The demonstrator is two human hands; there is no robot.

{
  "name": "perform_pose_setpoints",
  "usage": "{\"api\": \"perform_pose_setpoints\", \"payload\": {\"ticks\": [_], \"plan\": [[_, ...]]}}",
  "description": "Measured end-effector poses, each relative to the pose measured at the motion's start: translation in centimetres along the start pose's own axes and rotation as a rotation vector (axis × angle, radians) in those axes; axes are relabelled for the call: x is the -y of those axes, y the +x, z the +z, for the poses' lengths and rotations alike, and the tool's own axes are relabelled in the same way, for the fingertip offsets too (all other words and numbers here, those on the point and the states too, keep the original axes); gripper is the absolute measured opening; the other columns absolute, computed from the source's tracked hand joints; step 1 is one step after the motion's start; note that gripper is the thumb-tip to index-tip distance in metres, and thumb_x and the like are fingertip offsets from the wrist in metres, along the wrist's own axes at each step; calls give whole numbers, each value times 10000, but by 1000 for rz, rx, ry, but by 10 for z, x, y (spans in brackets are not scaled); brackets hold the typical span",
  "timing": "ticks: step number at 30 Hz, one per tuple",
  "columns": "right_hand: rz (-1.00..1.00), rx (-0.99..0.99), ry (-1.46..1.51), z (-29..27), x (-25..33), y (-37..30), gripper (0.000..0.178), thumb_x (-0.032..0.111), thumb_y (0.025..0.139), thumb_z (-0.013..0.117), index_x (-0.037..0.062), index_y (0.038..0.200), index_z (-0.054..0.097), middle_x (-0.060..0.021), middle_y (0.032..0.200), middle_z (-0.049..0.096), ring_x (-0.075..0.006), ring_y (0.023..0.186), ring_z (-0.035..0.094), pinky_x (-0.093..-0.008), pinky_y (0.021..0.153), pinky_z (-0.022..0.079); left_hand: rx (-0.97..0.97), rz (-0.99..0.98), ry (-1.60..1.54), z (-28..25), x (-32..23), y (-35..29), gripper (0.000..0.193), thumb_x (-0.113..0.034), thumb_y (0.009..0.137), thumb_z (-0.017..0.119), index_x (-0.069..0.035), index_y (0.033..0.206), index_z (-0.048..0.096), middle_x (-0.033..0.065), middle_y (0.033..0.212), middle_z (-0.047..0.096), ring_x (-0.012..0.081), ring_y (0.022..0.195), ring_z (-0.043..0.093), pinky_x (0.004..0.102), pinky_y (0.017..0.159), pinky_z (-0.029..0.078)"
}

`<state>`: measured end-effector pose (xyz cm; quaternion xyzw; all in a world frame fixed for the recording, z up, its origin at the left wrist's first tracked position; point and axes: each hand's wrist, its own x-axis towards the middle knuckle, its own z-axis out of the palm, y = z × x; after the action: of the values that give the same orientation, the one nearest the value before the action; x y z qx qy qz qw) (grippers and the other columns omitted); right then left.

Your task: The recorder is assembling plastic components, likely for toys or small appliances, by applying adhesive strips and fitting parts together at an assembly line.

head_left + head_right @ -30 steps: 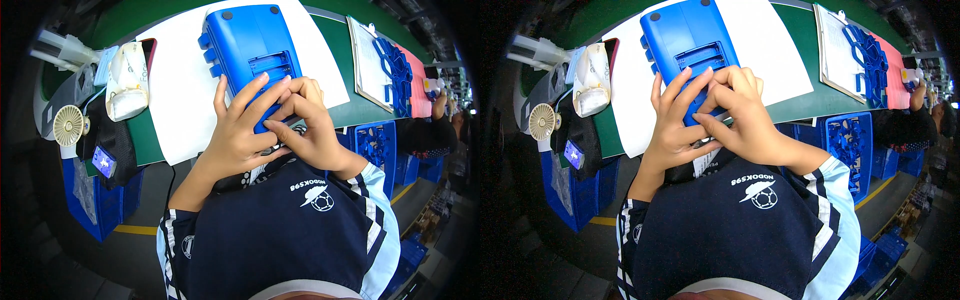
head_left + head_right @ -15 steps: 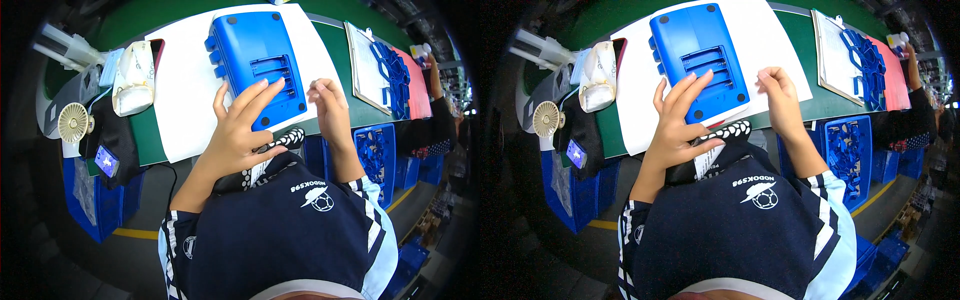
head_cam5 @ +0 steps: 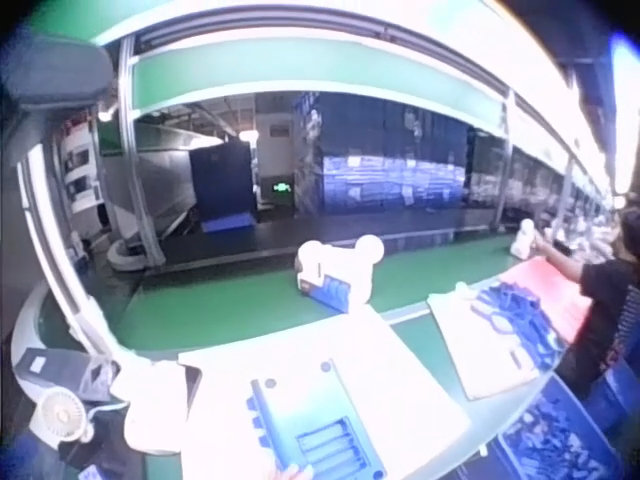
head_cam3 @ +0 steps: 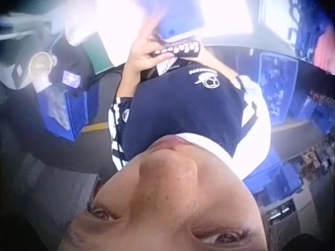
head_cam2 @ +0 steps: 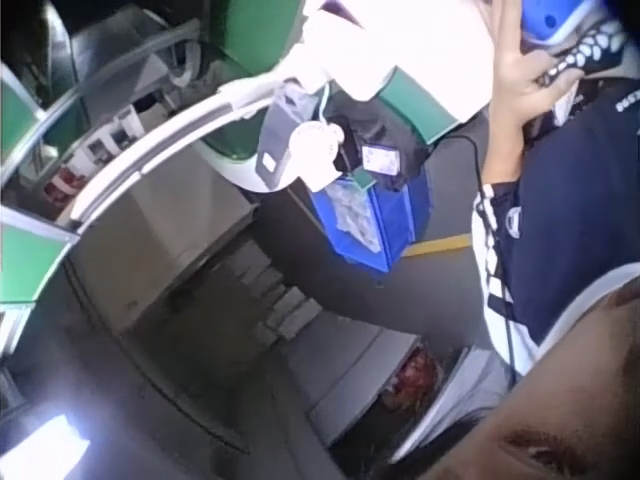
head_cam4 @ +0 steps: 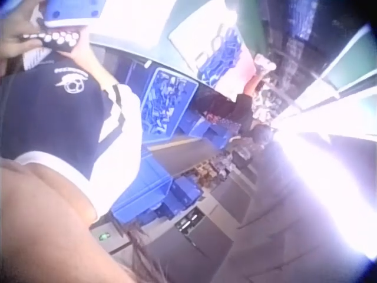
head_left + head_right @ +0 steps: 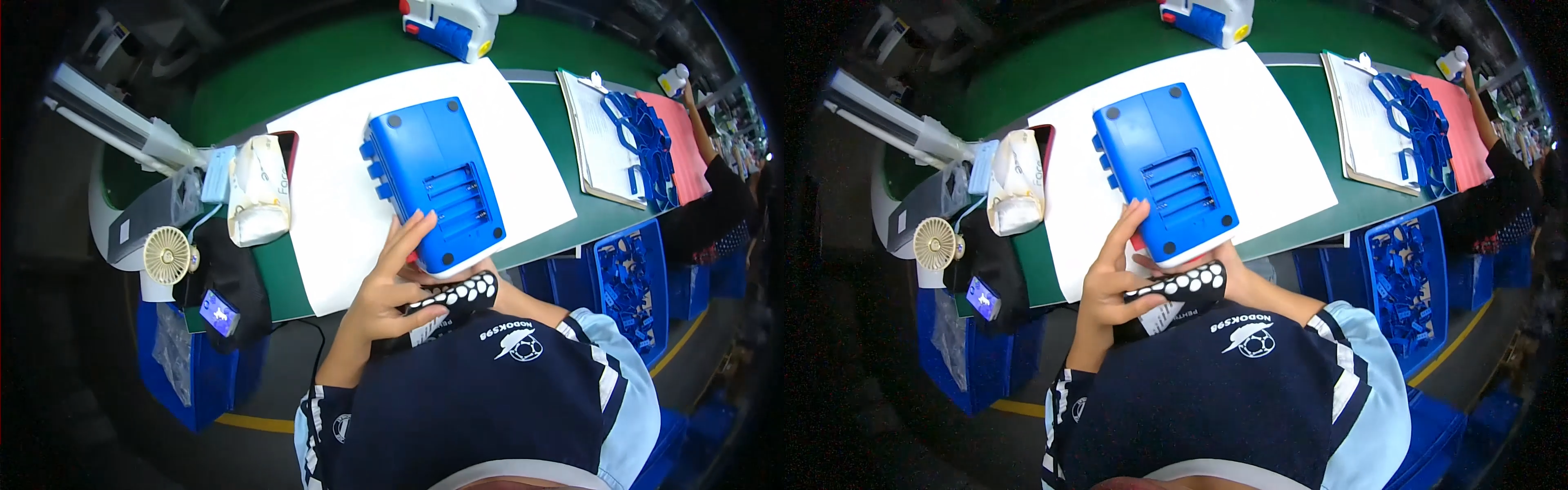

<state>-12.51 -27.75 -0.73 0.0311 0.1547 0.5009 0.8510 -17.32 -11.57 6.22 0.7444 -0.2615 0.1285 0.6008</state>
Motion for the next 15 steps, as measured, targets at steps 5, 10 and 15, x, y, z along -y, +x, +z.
{"api": "perform_pose_setpoints", "payload": {"ticks": [5,10,15], "plan": [[-95,120,-104,18,19,-5,759,628,806,318,110,1358,252,-176,1348,326,-364,1210,363,-576,952,309,-148,-37,-418,-42,31,-19,228,-187,719,693,-7,674,559,337,1295,320,461,1234,289,489,1010,211],[-508,-43,-634,54,108,5,537,308,812,458,-2,1237,347,-193,1244,446,-269,1132,471,-448,939,400,-166,-327,-345,-67,77,-46,257,-245,795,607,-15,686,569,212,1349,336,355,1324,136,457,1052,-39],[-1225,-275,-1515,159,133,106,838,155,597,726,38,1264,231,-163,1070,430,-221,955,504,-323,717,507,-1,-458,13,-66,75,-52,280,-210,786,613,-24,621,485,148,1354,359,294,1333,155,460,1050,-85]]}}
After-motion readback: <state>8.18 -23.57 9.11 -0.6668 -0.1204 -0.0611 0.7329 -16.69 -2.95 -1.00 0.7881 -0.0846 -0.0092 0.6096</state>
